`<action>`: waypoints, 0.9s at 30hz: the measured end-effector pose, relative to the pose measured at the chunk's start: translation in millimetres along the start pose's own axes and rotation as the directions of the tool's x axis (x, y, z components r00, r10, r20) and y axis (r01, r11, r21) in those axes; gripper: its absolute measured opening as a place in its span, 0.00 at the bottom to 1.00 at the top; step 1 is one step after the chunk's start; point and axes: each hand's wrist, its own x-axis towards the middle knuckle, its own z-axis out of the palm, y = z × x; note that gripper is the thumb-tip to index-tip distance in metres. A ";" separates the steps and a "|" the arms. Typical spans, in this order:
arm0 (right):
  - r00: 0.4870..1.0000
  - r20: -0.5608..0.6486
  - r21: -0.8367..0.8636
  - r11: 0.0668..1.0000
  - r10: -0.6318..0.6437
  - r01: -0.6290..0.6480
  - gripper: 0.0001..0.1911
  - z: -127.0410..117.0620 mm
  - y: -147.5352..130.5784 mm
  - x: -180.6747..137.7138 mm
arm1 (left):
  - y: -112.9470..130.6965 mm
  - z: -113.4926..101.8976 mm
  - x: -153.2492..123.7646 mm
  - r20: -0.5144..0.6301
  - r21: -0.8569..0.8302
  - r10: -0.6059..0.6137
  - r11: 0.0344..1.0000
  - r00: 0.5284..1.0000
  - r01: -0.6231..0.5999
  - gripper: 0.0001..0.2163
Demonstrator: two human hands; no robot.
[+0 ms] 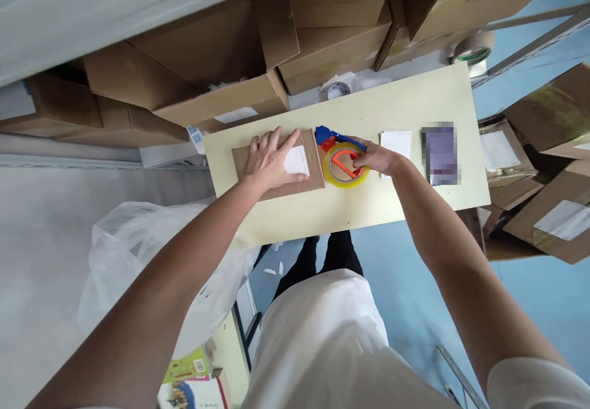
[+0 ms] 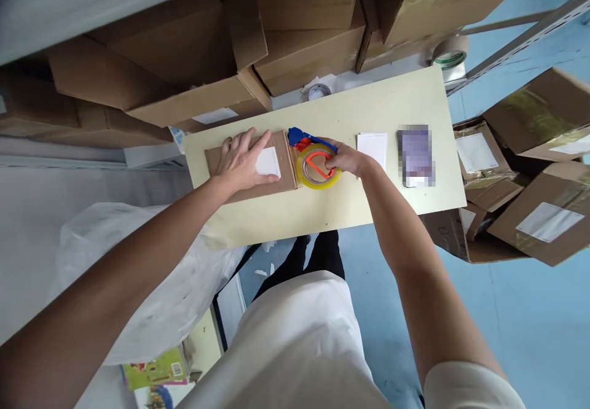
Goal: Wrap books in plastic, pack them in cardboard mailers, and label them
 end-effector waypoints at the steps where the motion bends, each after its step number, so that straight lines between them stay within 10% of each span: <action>1: 1.000 0.028 -0.014 1.000 0.008 -0.008 0.32 0.1 2.6 -1.1 | 1.3 0.7 2.8 0.010 -0.005 -0.020 1.000 1.000 0.020 0.51; 15: 0.955 0.239 -0.081 0.983 0.178 -0.163 0.49 7.9 69.1 -135.9 | 5.3 4.0 -1.9 0.060 0.069 -0.013 0.998 0.998 0.009 0.53; 27: 0.965 0.143 -0.054 0.975 0.220 -0.215 0.49 45.0 88.4 -190.4 | 7.5 8.8 -3.6 0.056 0.071 -0.036 0.997 0.998 0.032 0.52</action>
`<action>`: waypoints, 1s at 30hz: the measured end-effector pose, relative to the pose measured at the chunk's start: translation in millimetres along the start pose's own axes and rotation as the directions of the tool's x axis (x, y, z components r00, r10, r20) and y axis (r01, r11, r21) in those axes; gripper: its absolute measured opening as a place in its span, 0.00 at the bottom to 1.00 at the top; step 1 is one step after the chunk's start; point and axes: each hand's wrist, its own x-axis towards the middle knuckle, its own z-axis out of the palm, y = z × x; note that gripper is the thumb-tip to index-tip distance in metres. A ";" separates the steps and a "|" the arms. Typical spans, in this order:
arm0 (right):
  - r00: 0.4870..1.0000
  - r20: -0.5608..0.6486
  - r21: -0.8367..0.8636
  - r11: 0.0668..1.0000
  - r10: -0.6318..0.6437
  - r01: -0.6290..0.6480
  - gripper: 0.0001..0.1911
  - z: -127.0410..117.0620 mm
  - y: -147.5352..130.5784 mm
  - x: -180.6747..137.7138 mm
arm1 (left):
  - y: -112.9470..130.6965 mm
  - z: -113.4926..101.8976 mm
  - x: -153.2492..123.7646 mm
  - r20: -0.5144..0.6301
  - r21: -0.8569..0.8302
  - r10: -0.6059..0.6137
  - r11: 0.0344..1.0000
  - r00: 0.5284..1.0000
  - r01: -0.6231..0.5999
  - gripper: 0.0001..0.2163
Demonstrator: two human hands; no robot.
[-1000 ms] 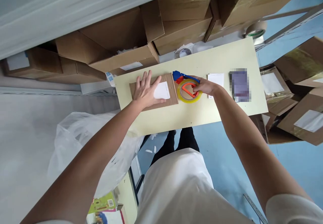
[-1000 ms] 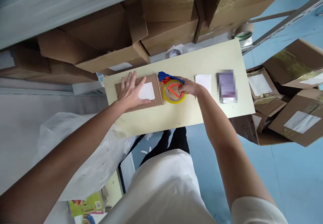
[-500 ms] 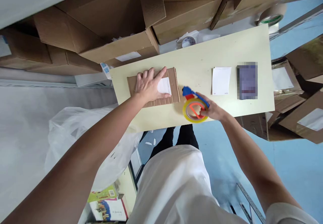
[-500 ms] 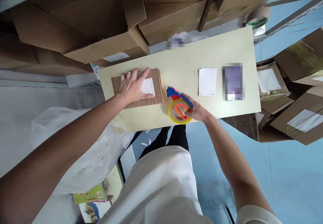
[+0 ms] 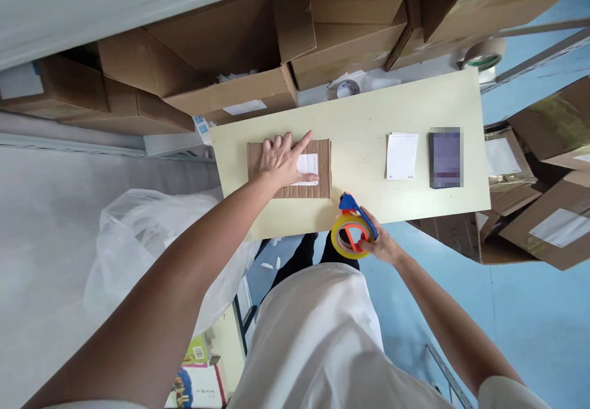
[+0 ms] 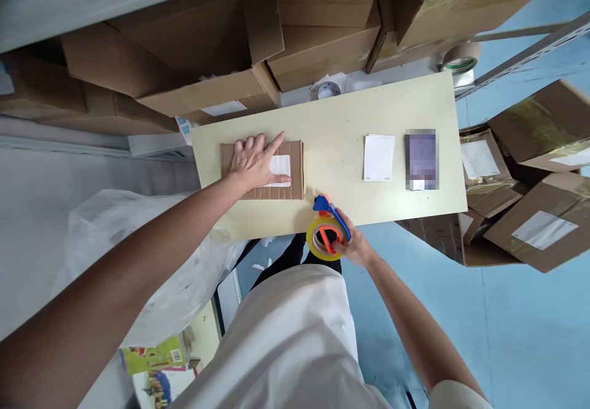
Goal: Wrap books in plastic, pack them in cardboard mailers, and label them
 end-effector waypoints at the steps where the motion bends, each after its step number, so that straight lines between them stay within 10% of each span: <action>1: 1.000 0.013 0.020 1.000 -0.003 0.002 0.48 7.8 2.7 -3.5 | -0.2 0.7 -0.1 -0.002 0.001 0.004 1.000 1.000 -0.004 0.52; 16: 0.943 0.325 -0.603 0.783 0.068 0.151 0.40 -20.0 -82.2 66.2 | -3.3 6.1 -0.5 -0.050 -0.047 0.027 0.998 0.998 -0.029 0.52; 22: 0.997 0.002 -0.587 0.807 -0.077 0.064 0.40 -45.3 -85.4 -3.8 | -8.1 10.5 -9.8 -0.171 -0.117 0.068 0.989 0.983 -0.089 0.48; 30: 0.914 -0.285 -0.554 0.828 -0.289 0.089 0.40 -18.2 -99.6 -14.8 | -23.1 28.1 -48.8 -0.278 -0.229 -0.194 0.964 0.941 0.132 0.38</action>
